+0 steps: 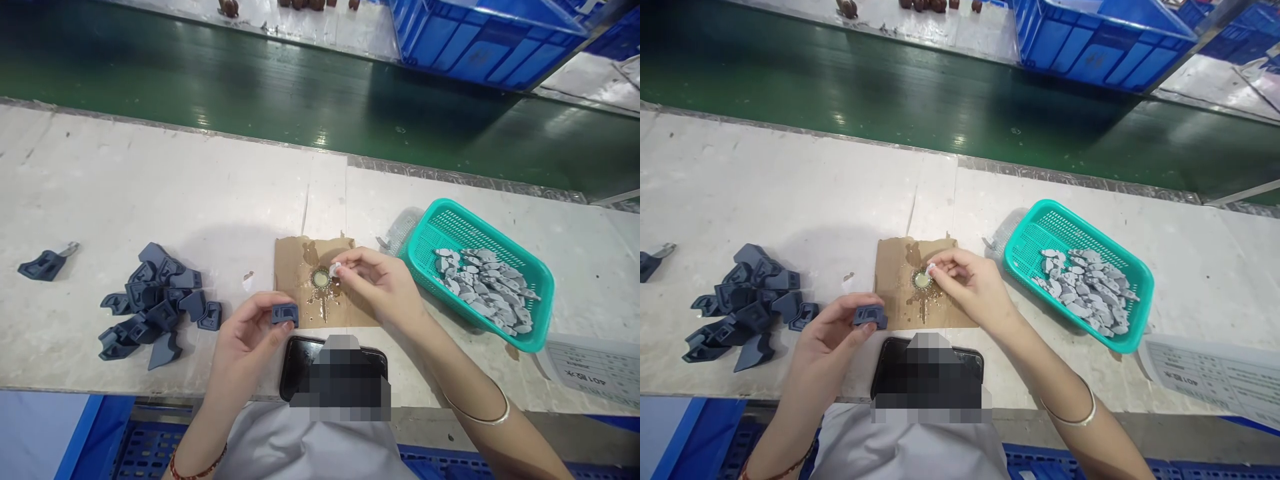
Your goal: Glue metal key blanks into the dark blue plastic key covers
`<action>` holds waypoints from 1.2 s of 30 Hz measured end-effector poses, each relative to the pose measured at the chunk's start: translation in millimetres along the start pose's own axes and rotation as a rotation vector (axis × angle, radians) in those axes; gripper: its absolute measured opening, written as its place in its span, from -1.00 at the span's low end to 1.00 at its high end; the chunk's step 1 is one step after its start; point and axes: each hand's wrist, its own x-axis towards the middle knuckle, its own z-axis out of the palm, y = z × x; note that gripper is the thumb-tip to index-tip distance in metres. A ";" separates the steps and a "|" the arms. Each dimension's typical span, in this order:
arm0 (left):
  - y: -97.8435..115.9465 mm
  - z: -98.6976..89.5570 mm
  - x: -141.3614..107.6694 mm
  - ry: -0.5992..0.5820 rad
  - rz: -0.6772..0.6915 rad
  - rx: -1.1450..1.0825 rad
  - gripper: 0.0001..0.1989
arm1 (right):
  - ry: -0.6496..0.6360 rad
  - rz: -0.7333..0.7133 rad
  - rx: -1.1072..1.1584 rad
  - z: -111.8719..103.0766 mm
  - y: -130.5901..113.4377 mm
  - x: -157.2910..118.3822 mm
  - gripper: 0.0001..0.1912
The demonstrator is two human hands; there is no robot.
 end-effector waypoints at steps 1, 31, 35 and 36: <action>-0.6 -0.4 0.3 0.002 0.002 -0.007 -0.88 | -0.007 -0.026 -0.047 0.8 1.3 -0.6 -0.88; -9.5 8.0 0.7 -0.272 -0.038 -0.110 -0.79 | 0.062 0.150 0.446 4.0 -6.8 -4.9 -0.82; -10.3 11.9 0.5 -0.221 -0.011 -0.039 -0.79 | -0.008 0.234 0.576 10.5 -10.7 -7.1 -0.72; -10.3 12.7 0.6 -0.225 -0.013 -0.028 -0.78 | -0.029 0.241 0.588 12.6 -12.0 -8.2 -0.72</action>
